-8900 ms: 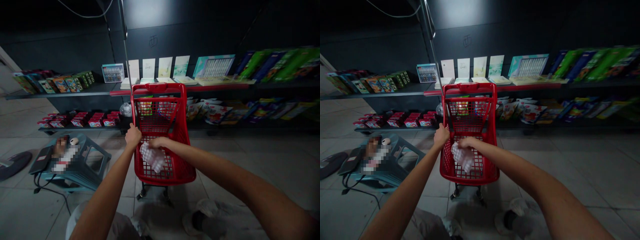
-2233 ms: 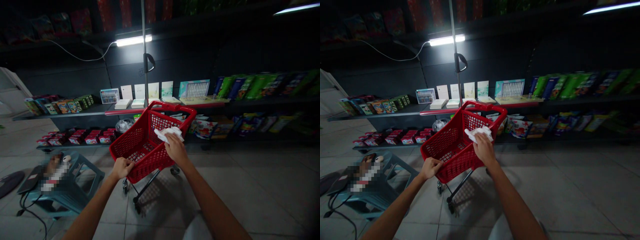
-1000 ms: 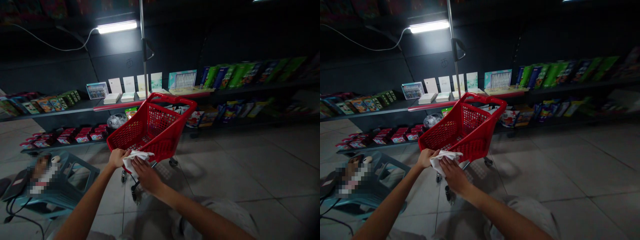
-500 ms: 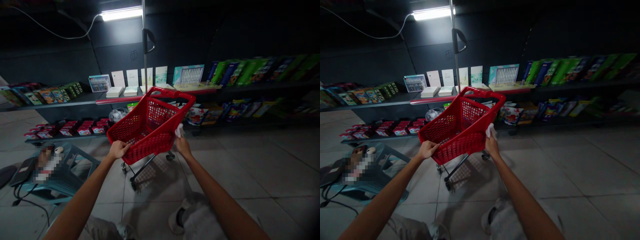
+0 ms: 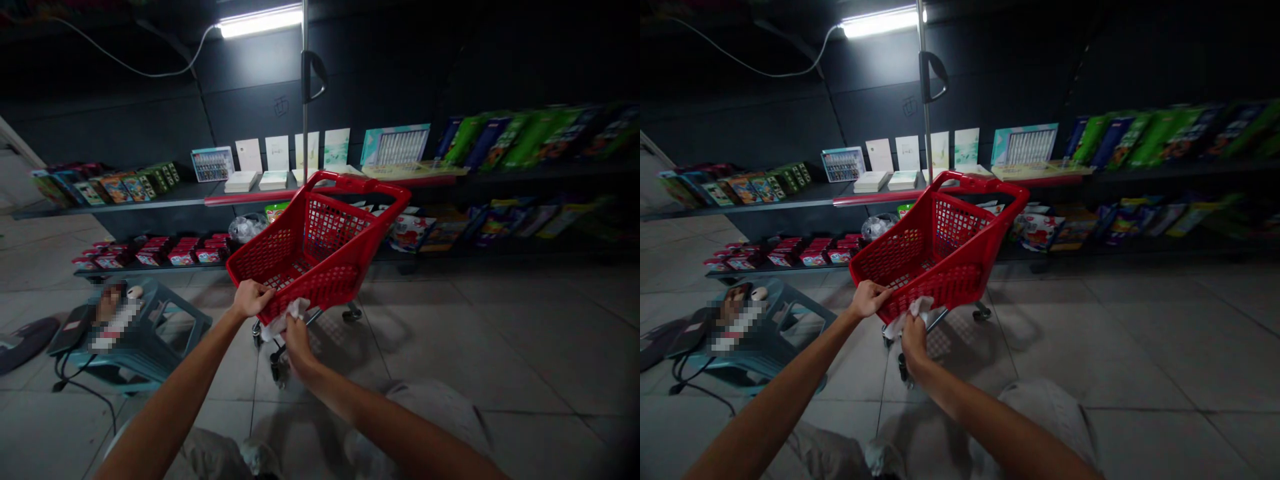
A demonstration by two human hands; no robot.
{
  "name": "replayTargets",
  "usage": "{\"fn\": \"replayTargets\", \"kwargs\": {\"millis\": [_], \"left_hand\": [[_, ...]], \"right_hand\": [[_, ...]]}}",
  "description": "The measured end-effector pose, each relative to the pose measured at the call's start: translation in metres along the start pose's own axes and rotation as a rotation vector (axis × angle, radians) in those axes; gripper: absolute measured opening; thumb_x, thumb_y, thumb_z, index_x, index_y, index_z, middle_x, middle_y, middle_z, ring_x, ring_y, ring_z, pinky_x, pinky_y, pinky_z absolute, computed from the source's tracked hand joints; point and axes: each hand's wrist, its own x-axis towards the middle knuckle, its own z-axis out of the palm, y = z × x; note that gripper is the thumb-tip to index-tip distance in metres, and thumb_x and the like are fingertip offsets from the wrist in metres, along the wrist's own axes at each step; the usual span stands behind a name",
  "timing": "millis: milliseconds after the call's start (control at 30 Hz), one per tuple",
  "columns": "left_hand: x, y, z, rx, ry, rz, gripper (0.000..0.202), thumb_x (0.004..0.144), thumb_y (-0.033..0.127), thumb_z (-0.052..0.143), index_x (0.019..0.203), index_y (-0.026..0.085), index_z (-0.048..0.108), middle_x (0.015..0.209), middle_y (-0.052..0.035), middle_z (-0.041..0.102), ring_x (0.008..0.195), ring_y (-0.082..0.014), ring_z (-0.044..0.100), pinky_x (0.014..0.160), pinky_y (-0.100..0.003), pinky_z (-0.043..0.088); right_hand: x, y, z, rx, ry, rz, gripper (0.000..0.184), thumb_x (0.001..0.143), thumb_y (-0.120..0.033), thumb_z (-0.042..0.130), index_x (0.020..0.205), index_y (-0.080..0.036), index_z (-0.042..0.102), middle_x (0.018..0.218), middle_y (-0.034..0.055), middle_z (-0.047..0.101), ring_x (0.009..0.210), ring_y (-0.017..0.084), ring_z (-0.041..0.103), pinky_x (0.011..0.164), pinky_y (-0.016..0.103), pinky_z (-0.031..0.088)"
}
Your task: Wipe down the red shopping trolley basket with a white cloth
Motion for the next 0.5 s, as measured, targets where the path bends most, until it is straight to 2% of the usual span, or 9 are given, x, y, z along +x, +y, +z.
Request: {"fn": "replayTargets", "kwargs": {"millis": [133,200,267,333,400,500], "left_hand": [[-0.001,0.001,-0.001,0.020,0.013,-0.031,0.056,0.093,0.047,0.036,0.047,0.016,0.045,0.050,0.0001,0.039,0.051,-0.0091,0.027,0.057,-0.029,0.020],[-0.001,0.000,0.000,0.019,0.014,-0.038,0.057,0.094,0.049,0.036,0.047,0.016,0.045,0.050,0.0009,0.037,0.050,-0.0088,0.027,0.057,-0.030,0.018],[-0.002,-0.001,0.001,0.016,0.022,-0.036,0.058,0.094,0.050,0.036,0.048,0.016,0.045,0.049,0.0016,0.035,0.050,-0.0086,0.026,0.056,-0.030,0.017],[-0.002,-0.002,0.003,0.013,0.035,-0.032,0.059,0.094,0.052,0.036,0.048,0.016,0.044,0.049,0.0018,0.034,0.050,-0.0084,0.026,0.056,-0.030,0.017],[-0.002,-0.003,0.004,0.003,0.040,-0.025,0.060,0.094,0.052,0.036,0.047,0.016,0.043,0.049,0.0020,0.032,0.050,-0.0081,0.026,0.056,-0.030,0.016],[-0.002,-0.005,0.005,-0.008,0.040,-0.012,0.059,0.094,0.051,0.038,0.047,0.016,0.041,0.050,0.0023,0.031,0.050,-0.0076,0.024,0.056,-0.030,0.017]], "right_hand": [[-0.020,-0.018,0.012,0.315,-0.118,0.132,0.027,0.086,-0.043,0.042,0.100,-0.022,0.052,0.101,0.0074,0.071,0.086,0.019,0.069,0.071,0.030,0.058],[-0.016,-0.026,0.008,0.428,-0.162,0.156,0.021,0.085,-0.038,0.042,0.098,-0.023,0.049,0.104,0.0085,0.071,0.093,0.020,0.070,0.079,0.035,0.060],[-0.003,-0.034,-0.002,0.490,-0.192,0.165,0.013,0.083,-0.033,0.045,0.092,-0.023,0.047,0.097,0.0081,0.071,0.094,0.021,0.071,0.084,0.038,0.060],[0.017,-0.047,-0.022,0.514,-0.179,0.153,0.008,0.082,-0.028,0.047,0.088,-0.023,0.046,0.089,0.0064,0.070,0.092,0.021,0.071,0.088,0.040,0.059],[0.042,-0.066,-0.051,0.524,-0.097,0.101,0.008,0.083,-0.027,0.045,0.089,-0.023,0.048,0.089,0.0053,0.070,0.092,0.020,0.071,0.090,0.040,0.059],[0.082,-0.102,-0.105,0.557,0.176,-0.066,0.019,0.087,-0.030,0.043,0.101,-0.022,0.052,0.101,0.0055,0.070,0.100,0.018,0.069,0.091,0.037,0.057]]}}
